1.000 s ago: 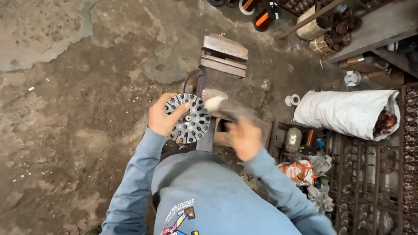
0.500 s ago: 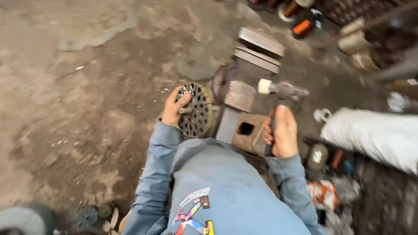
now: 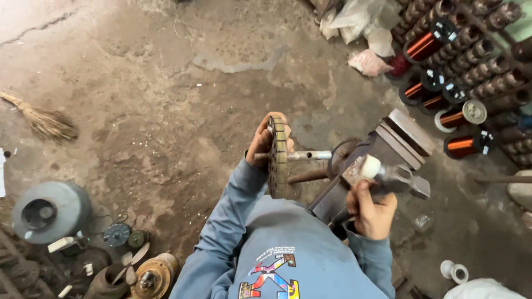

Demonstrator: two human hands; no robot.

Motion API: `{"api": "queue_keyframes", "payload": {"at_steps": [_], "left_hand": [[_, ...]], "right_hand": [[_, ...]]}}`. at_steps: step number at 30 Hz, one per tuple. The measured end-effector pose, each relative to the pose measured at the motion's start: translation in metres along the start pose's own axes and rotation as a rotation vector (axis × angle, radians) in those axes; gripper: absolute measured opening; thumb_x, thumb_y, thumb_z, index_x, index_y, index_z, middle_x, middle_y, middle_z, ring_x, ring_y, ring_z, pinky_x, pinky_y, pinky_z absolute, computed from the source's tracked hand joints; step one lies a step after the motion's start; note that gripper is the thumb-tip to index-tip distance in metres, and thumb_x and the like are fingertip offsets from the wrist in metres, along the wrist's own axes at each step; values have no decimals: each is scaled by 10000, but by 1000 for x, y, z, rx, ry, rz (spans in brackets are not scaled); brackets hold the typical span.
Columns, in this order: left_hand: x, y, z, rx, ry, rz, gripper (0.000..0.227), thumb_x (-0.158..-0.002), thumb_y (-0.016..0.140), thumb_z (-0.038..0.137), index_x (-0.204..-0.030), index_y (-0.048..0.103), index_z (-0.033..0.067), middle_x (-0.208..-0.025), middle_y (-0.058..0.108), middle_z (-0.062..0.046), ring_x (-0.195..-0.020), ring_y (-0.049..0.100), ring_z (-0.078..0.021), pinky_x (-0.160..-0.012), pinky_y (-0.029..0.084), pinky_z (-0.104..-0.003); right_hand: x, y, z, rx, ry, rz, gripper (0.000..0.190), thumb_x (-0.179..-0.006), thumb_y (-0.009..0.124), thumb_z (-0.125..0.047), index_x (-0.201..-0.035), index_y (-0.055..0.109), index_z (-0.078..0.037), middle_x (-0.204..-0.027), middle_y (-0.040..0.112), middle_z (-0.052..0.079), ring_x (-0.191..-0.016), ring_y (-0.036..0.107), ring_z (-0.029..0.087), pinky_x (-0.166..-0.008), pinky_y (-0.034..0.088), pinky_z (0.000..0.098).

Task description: The person cuts small white rectangular pieces with scissors and inserts them into the slots of a circular metal stator. The person then uses a hammer to tap the inserted pieces into place.

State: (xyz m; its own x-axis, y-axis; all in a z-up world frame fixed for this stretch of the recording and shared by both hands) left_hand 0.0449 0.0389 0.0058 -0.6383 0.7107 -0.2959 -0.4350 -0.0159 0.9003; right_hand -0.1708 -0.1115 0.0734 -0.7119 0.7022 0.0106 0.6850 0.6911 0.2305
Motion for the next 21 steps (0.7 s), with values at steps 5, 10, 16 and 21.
{"api": "queue_keyframes", "payload": {"at_steps": [5,10,16,21], "left_hand": [[-5,31,-14,76,39,-93,618,-974,731,495,-1368,470,98,-878,516,-19,-729,534,-152,-627,453,-306],[-3,39,-44,354,-155,84,447,-1012,613,540,-1259,561,171,-797,542,-11,-692,563,-162,-516,500,-312],[14,68,-34,368,-273,83,527,-1154,474,589,-1243,633,94,-977,707,-62,-831,685,-186,-671,565,-311],[15,97,-17,323,-241,348,459,-1155,414,386,-1385,601,36,-1233,724,-92,-1080,705,-182,-937,559,-326]], "right_hand": [[-16,52,-20,-37,-89,-209,338,-1071,605,-224,-1246,583,65,-829,623,102,-528,465,106,-494,363,280],[-27,78,-42,-222,-70,-240,396,-1022,604,-228,-1317,541,27,-853,631,105,-480,454,96,-460,373,275],[-33,73,-46,-177,-124,-183,169,-1042,639,-37,-1163,602,75,-763,580,81,-567,489,138,-569,429,315],[-33,70,-41,-108,-117,-147,162,-944,672,43,-1084,592,50,-768,579,79,-568,487,135,-505,371,285]]}}
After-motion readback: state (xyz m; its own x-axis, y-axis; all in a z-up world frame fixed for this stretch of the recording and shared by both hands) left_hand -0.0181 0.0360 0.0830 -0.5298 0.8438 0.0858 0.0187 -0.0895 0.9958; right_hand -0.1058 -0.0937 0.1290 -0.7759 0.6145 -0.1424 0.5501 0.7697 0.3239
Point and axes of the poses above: each hand's wrist, its own x-axis away from the middle knuckle, its own y-axis out of the palm, z = x × y, the point moved 4 cm from there along -x, towards the middle knuckle
